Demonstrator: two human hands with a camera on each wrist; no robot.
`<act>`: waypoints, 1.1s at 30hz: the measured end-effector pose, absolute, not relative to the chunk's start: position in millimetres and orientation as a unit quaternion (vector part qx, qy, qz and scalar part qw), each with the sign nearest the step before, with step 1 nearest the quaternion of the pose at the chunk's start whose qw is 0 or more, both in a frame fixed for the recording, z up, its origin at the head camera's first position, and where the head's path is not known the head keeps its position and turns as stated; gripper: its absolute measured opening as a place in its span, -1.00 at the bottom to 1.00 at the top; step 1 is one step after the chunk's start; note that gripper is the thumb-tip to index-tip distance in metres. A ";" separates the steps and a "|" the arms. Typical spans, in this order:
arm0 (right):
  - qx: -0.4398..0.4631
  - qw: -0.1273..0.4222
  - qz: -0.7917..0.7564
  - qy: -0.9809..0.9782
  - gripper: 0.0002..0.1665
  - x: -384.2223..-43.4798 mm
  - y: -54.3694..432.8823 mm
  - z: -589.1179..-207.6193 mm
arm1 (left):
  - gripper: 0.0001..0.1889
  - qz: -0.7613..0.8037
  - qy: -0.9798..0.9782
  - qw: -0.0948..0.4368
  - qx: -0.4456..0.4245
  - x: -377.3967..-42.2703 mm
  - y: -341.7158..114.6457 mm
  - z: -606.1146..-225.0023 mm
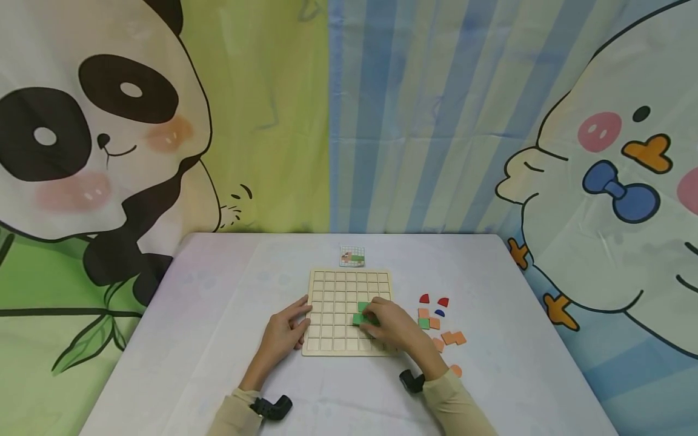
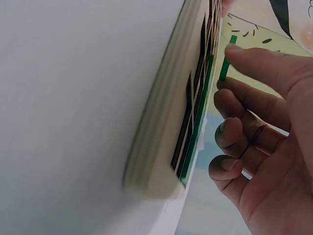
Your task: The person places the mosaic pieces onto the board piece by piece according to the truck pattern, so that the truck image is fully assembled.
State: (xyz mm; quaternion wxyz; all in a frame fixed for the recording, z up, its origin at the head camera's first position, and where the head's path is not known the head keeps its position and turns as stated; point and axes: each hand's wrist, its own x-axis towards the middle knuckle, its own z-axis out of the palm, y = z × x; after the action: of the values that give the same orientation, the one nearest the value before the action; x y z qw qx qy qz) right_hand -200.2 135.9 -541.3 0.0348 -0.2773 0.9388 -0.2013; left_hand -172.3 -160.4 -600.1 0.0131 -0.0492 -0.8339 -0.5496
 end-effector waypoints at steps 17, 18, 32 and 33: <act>-0.281 0.040 -0.184 0.941 -0.71 -206.3 121.9 -540.5 | -0.58 -0.544 -0.838 0.015 -0.047 -172.4 -159.8 -600.5; -0.283 0.041 -0.183 0.941 -0.71 -207.0 121.7 -540.6 | -0.58 -0.544 -0.837 0.014 -0.047 -172.5 -159.9 -600.3; -0.280 0.049 -0.174 0.943 -0.70 -210.0 117.7 -542.6 | -0.58 -0.547 -0.836 0.019 -0.049 -172.8 -160.1 -602.5; -0.280 0.050 -0.176 0.942 -0.70 -210.1 117.6 -542.8 | -0.58 -0.547 -0.836 0.020 -0.048 -172.7 -159.9 -603.0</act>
State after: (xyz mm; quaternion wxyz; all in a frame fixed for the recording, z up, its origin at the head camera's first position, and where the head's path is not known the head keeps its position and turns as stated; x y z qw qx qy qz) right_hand -210.1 117.6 -542.8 0.0500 -0.2803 0.9424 -0.1755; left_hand -172.7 -159.9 -603.0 0.0200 -0.0483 -0.8358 -0.5466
